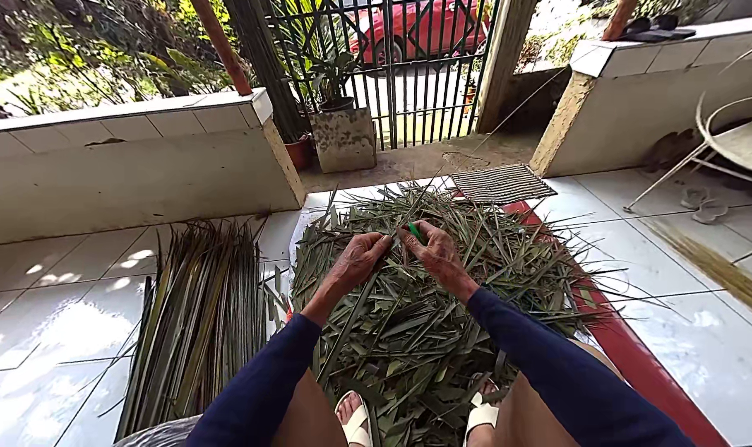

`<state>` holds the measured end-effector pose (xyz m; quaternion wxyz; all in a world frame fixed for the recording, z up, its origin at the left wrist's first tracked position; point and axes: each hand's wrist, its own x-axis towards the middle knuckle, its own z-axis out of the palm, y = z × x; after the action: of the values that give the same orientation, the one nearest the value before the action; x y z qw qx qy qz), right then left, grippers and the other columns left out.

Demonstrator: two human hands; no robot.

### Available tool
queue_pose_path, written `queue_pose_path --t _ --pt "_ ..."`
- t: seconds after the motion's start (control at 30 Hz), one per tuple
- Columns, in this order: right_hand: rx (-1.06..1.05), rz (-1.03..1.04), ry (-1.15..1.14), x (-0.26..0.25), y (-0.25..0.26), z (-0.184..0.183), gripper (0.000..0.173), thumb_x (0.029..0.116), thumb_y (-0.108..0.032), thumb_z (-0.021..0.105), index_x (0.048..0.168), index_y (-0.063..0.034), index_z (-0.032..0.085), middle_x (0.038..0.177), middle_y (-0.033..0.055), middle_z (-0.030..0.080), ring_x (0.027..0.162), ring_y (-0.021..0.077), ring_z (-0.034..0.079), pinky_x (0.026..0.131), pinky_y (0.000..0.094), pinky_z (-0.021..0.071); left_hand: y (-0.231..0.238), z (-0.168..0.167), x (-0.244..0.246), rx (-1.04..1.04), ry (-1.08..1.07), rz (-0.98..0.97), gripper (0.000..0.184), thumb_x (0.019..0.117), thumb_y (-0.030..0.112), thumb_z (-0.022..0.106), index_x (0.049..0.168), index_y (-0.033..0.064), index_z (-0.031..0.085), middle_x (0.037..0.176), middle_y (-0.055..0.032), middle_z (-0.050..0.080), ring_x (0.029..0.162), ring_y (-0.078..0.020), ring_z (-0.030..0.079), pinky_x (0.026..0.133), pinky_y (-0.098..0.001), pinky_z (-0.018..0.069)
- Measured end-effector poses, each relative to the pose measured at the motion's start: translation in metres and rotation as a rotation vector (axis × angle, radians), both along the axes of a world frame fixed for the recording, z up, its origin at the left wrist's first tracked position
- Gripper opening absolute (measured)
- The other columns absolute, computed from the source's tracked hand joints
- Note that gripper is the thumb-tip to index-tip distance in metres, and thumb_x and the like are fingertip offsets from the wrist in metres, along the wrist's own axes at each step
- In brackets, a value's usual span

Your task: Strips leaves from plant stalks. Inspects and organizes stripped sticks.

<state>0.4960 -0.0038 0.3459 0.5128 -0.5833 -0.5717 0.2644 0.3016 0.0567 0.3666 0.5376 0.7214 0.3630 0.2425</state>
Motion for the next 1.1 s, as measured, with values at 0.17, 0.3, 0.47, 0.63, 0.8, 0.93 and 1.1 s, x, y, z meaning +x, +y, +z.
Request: queue_pose_path --t 0.17,0.3,0.47,0.63,0.8,0.93,1.1 --pt "-0.013 0.005 0.033 0.001 0.002 -0.001 0.025 0.0994 -0.035 0.069 0.103 -0.01 0.07 0.074 0.0034 0.064 0.062 0.0137 0.059 0.059 0.0337 0.0492 -0.005 0.001 0.007 -0.028 -0.013 -0.062 0.039 0.112 0.034 0.043 0.103 0.003 0.065 0.064 -0.0072 0.058 0.045 -0.0134 0.053 0.041 -0.0248 0.0456" --pt "0.024 -0.119 0.015 0.028 0.003 0.009 0.029 0.1012 -0.04 0.064 0.104 -0.011 0.068 0.074 0.0053 0.062 0.057 0.0167 0.054 0.051 0.0353 0.0452 0.002 -0.007 -0.011 -0.094 0.006 -0.144 0.038 0.1121 0.032 0.043 0.109 0.0026 0.067 0.069 -0.0066 0.062 0.051 -0.0129 0.059 0.046 -0.0256 0.052" --pt "0.057 -0.171 0.047 0.042 0.008 0.009 0.041 0.1042 -0.047 0.056 0.118 -0.0096 0.067 0.082 0.0058 0.064 0.066 0.0182 0.058 0.061 0.039 0.0498 0.009 -0.01 -0.024 -0.099 0.017 -0.062 0.033 0.1106 0.03 0.048 0.104 0.0035 0.067 0.068 -0.0062 0.062 0.048 -0.0121 0.057 0.042 -0.0236 0.0481" --pt "0.017 0.075 -0.112 0.004 -0.006 -0.004 0.037 0.1077 -0.038 0.051 0.138 -0.0202 0.065 0.079 0.0016 0.063 0.063 0.0139 0.056 0.061 0.0362 0.0495 0.016 -0.002 -0.025 -0.1 -0.08 0.079 0.034 0.111 0.03 0.047 0.105 0.0022 0.066 0.067 -0.0082 0.061 0.046 -0.0128 0.054 0.041 -0.0234 0.046" --pt "-0.001 0.161 -0.163 -0.01 -0.008 -0.013 0.037 0.1068 -0.044 0.051 0.135 -0.0274 0.068 0.096 -0.0019 0.072 0.075 0.0088 0.062 0.072 0.034 0.0531 0.014 0.003 -0.017 -0.115 -0.14 0.07 0.031 0.1109 0.027 0.047 0.104 0.0028 0.065 0.067 -0.0084 0.059 0.045 -0.0118 0.051 0.04 -0.0225 0.0433" --pt "0.065 0.11 -0.196 -0.006 -0.007 -0.012 0.034 0.1059 -0.04 0.055 0.134 -0.0282 0.07 0.109 -0.0047 0.074 0.084 0.0072 0.065 0.077 0.0353 0.0538 0.011 0.005 -0.016 -0.15 -0.183 0.038 0.029 0.1104 0.027 0.049 0.104 0.0034 0.064 0.065 -0.0074 0.055 0.042 -0.0106 0.047 0.038 -0.0214 0.041" --pt "0.123 0.033 -0.239 -0.011 -0.007 -0.011 0.033 0.1064 -0.041 0.054 0.134 -0.0332 0.07 0.124 -0.01 0.072 0.102 0.0057 0.069 0.087 0.0387 0.0563 0.012 0.008 -0.021 -0.204 -0.22 0.004 0.03 0.1101 0.027 0.049 0.101 0.0037 0.064 0.062 -0.0049 0.051 0.04 -0.0078 0.041 0.036 -0.0191 0.0364"
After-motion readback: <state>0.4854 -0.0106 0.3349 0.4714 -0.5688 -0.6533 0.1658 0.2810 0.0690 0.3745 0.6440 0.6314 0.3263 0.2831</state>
